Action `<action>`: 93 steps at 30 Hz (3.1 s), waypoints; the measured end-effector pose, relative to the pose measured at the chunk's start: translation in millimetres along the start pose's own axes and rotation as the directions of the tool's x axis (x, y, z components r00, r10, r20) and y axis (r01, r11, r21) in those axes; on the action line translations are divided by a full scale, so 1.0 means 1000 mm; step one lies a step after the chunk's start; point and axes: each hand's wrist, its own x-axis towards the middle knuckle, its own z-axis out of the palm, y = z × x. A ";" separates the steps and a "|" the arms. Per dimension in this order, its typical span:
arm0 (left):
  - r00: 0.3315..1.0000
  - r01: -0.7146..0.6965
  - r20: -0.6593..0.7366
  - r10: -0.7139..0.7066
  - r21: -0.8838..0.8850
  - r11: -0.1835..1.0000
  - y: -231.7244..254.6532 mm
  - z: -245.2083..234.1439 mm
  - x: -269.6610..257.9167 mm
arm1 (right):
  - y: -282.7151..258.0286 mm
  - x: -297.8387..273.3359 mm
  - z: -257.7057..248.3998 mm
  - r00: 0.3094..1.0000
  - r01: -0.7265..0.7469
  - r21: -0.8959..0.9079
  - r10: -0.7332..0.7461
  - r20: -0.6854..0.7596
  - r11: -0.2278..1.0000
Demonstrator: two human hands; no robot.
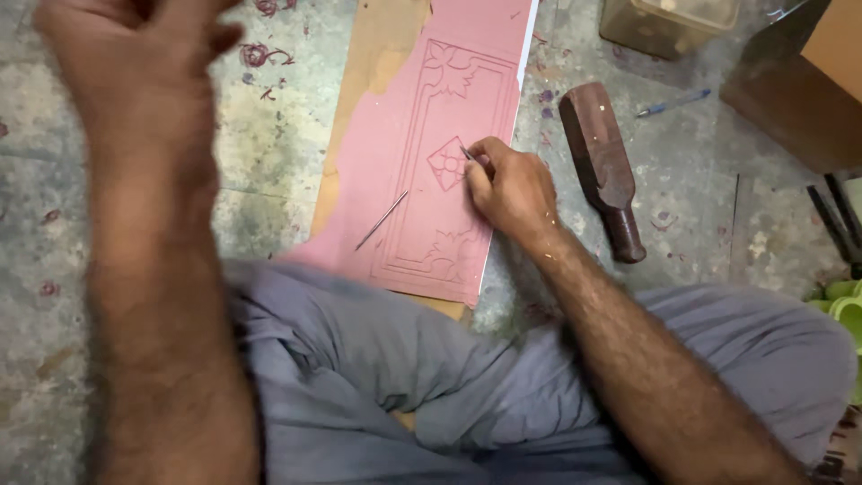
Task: The person carves decorative patterns into a pink wood panel using a metal chisel and a wooden mallet. The person repeatedly strikes the chisel with the mallet to remove wood shavings and define the design.
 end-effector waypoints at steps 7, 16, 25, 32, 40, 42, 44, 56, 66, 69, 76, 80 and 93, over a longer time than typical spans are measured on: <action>0.999 0.028 -0.023 -0.029 -0.033 0.999 -0.015 -0.023 0.012 | -0.002 -0.001 0.000 1.000 0.015 -0.061 -0.015 0.002 0.998; 0.996 0.081 0.041 -0.078 -0.065 0.995 -0.026 -0.014 0.014 | -0.003 0.003 0.002 0.999 0.034 -0.113 -0.032 0.017 0.993; 0.993 0.107 0.063 -0.104 -0.054 0.993 -0.020 -0.008 0.015 | -0.003 0.004 0.006 0.999 -0.034 -0.146 0.035 0.004 0.989; 0.990 0.117 0.075 -0.119 0.026 0.993 -0.015 0.003 0.010 | -0.005 0.005 0.012 0.999 -0.014 -0.122 0.009 -0.043 0.992; 0.988 0.092 0.121 -0.096 0.041 0.995 -0.040 0.006 0.011 | -0.009 0.008 0.020 0.996 -0.054 -0.052 0.050 -0.076 0.997; 0.981 0.123 0.147 -0.131 0.058 0.991 -0.045 0.005 0.012 | -0.008 0.009 0.017 0.997 -0.027 -0.072 0.021 -0.078 0.997; 0.979 0.131 0.149 -0.141 0.071 0.989 -0.046 0.003 0.013 | -0.008 0.008 0.014 0.997 -0.056 -0.072 0.052 -0.063 0.996; 0.965 0.111 0.224 -0.138 0.129 0.985 -0.059 0.014 0.015 | -0.015 0.006 0.027 0.988 -0.103 -0.110 0.090 -0.122 0.989; 0.957 0.099 0.253 -0.144 0.184 0.978 -0.062 0.016 0.012 | -0.015 0.010 0.023 0.990 -0.093 -0.089 0.082 -0.118 0.992; 0.949 0.039 0.298 -0.101 0.207 0.978 -0.067 0.021 0.011 | -0.016 0.007 0.016 0.977 -0.174 0.114 0.186 -0.105 0.978; 0.933 0.061 0.329 -0.147 0.258 0.964 -0.064 0.022 0.009 | -0.017 -0.006 0.018 0.991 -0.079 -0.157 0.060 -0.120 0.984; 0.927 0.063 0.341 -0.154 0.264 0.962 -0.062 0.022 0.009 | -0.019 -0.002 0.023 0.992 -0.084 -0.128 0.070 -0.107 0.988; 0.923 0.012 0.362 -0.130 0.311 0.950 -0.065 0.032 0.007 | -0.016 0.015 0.022 0.969 -0.192 0.122 0.208 -0.136 0.974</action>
